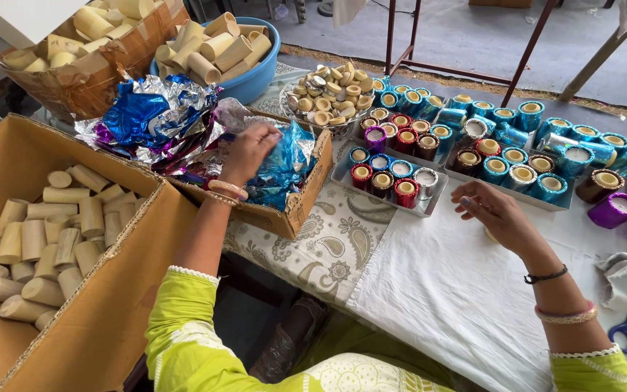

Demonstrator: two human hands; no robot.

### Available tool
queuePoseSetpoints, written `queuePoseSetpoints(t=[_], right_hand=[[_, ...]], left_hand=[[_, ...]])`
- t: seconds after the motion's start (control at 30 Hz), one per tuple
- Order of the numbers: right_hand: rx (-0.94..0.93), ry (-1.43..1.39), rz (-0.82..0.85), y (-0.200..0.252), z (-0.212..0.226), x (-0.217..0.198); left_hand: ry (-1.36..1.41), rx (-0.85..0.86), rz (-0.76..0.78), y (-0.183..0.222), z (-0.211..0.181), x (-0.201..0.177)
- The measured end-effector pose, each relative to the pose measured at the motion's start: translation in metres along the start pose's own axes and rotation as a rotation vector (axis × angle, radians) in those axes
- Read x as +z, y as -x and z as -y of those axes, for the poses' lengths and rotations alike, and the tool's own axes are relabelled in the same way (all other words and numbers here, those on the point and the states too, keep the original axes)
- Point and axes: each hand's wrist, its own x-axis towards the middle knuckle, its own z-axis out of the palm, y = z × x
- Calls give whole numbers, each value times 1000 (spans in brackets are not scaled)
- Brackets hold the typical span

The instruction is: Wrapping small cylindrical objects in decorative foil.

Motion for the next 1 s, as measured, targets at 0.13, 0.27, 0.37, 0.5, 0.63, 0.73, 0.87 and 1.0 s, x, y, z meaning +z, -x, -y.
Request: queuePoseSetpoints(t=[0.13, 0.27, 0.37, 0.5, 0.63, 0.73, 0.87, 1.0], right_hand=[[-11, 37, 5, -3, 4, 10], [-35, 92, 29, -21, 12, 23], [-63, 112, 60, -42, 23, 40], [-171, 77, 53, -82, 45, 77], [-185, -76, -10, -127, 59, 126], [-180, -220, -61, -151, 86, 152], [-165, -424, -15, -173, 79, 166], [-244, -557, -17, -181, 62, 161]], left_hand=[[-421, 142, 112, 5, 9, 4], [-384, 178, 19, 4, 33, -4], [-135, -137, 59, 8, 27, -15], [324, 293, 42, 16, 32, -9], [100, 197, 98, 14, 47, 12], [188, 538, 112, 11, 53, 24], [207, 559, 175, 17, 23, 19], [27, 157, 344, 20, -4, 3]])
